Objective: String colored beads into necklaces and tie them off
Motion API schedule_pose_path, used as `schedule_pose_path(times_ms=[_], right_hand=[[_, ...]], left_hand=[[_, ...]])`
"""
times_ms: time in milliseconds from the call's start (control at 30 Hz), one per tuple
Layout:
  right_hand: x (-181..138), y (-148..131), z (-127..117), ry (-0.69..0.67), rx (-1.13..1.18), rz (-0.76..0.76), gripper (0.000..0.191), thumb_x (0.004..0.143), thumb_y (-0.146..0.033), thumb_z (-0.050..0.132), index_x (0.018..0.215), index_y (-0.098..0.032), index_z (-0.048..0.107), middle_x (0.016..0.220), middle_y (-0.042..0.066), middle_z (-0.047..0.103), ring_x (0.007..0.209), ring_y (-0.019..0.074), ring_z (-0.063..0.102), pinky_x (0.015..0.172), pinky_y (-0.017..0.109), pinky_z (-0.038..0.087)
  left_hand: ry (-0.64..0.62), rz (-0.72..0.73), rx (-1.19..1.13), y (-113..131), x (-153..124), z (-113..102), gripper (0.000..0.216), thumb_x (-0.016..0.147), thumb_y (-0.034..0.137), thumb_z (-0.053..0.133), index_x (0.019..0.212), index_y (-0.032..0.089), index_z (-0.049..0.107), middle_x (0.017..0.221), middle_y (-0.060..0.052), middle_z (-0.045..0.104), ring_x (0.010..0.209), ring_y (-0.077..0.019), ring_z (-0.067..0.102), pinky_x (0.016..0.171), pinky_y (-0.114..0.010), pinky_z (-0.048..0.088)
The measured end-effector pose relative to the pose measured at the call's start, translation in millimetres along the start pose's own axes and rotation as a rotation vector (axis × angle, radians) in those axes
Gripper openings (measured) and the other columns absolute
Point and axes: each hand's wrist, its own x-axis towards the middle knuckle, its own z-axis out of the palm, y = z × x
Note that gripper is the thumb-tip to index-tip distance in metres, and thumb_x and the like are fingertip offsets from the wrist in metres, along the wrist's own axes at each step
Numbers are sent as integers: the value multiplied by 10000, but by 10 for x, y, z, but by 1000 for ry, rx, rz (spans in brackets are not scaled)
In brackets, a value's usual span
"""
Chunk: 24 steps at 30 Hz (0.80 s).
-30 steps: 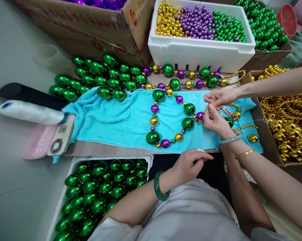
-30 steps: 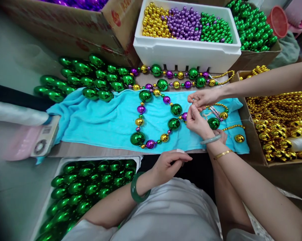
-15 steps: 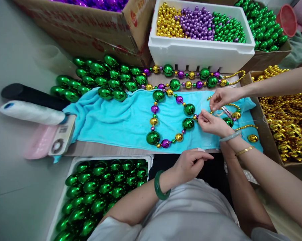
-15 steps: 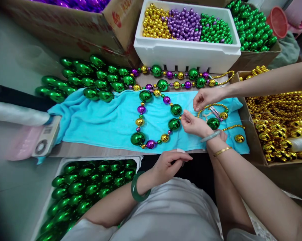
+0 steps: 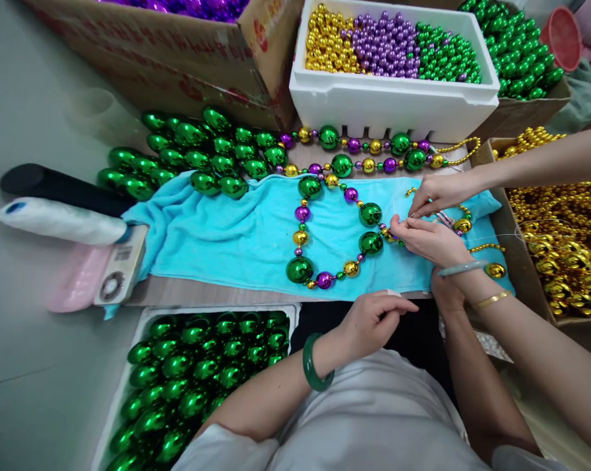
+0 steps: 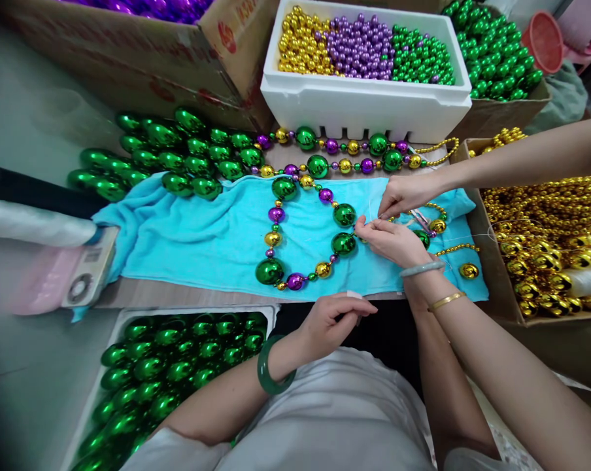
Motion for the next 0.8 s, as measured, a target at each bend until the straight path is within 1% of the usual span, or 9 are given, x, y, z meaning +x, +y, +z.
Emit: schedule_pose_path(times_ms=[100, 267, 400, 467, 533, 600, 700, 767, 800], right_hand=[[4, -76, 37, 67, -531, -269, 72, 796, -106, 554, 868, -104, 546, 680, -88, 491, 746, 20, 603, 834, 138, 528], [43, -61, 7, 44, -89, -318, 444, 744, -47, 680, 1162, -87, 536, 706, -111, 612, 545, 12, 566, 599, 66, 512], [56, -43, -9, 12, 91, -293, 352, 769, 66, 571, 1085, -89, 576, 707, -94, 600, 631, 14, 601, 629, 50, 507], [50, -69, 1, -67, -446, -318, 241, 816, 74, 456, 931, -106, 568, 705, -87, 538, 733, -10, 599, 745, 32, 492], [37, -91, 10, -184, -1337, -326, 270, 839, 65, 359, 799, -147, 521, 711, -81, 481, 809, -35, 584, 836, 21, 457], [20, -84, 1, -271, -1971, -350, 319, 825, 65, 305, 725, -178, 485, 701, -75, 441, 851, -42, 570, 910, 30, 426], [-8, -32, -42, -305, -3035, -835, 363, 736, 96, 266, 634, -200, 450, 658, -54, 415, 934, 7, 582, 1045, 194, 424], [-26, -21, -50, -183, -3848, -1167, 356, 678, 95, 279, 610, -200, 468, 630, -39, 435, 988, 73, 604, 1083, 369, 420], [-33, -35, -32, -152, -4050, -1062, 346, 661, 82, 294, 609, -199, 488, 609, -37, 443, 984, 106, 617, 1078, 446, 414]], left_hand=[[-2, -2, 5, -11, 0, 7, 364, 803, 39, 426, 962, 154, 734, 825, -50, 725, 755, -110, 648, 727, -216, 530], [-3, 11, 3, -25, 0, 12, 361, 809, 48, 423, 962, 153, 733, 821, -55, 723, 760, -115, 647, 725, -220, 527], [-7, 7, -2, -33, -1, 13, 362, 813, 54, 425, 970, 154, 735, 826, -51, 723, 768, -116, 648, 722, -214, 519], [-8, 6, -6, -37, -2, 15, 361, 815, 53, 424, 969, 151, 735, 835, -52, 724, 769, -114, 648, 725, -213, 518], [-6, 7, -10, -40, -2, 17, 359, 815, 52, 424, 966, 148, 735, 839, -53, 725, 770, -114, 649, 726, -212, 519], [-2, 9, -13, -39, -2, 20, 359, 813, 49, 424, 964, 146, 735, 839, -55, 725, 777, -116, 653, 728, -212, 520], [-2, 12, -13, -36, -1, 22, 364, 807, 43, 423, 967, 144, 735, 838, -57, 723, 785, -119, 657, 729, -214, 523], [-2, 15, -11, -35, -2, 24, 366, 805, 38, 424, 968, 143, 735, 835, -57, 723, 783, -120, 657, 728, -214, 522], [-3, 15, -12, -36, -4, 24, 366, 804, 36, 425, 968, 143, 735, 836, -57, 723, 783, -119, 656, 729, -213, 522]])
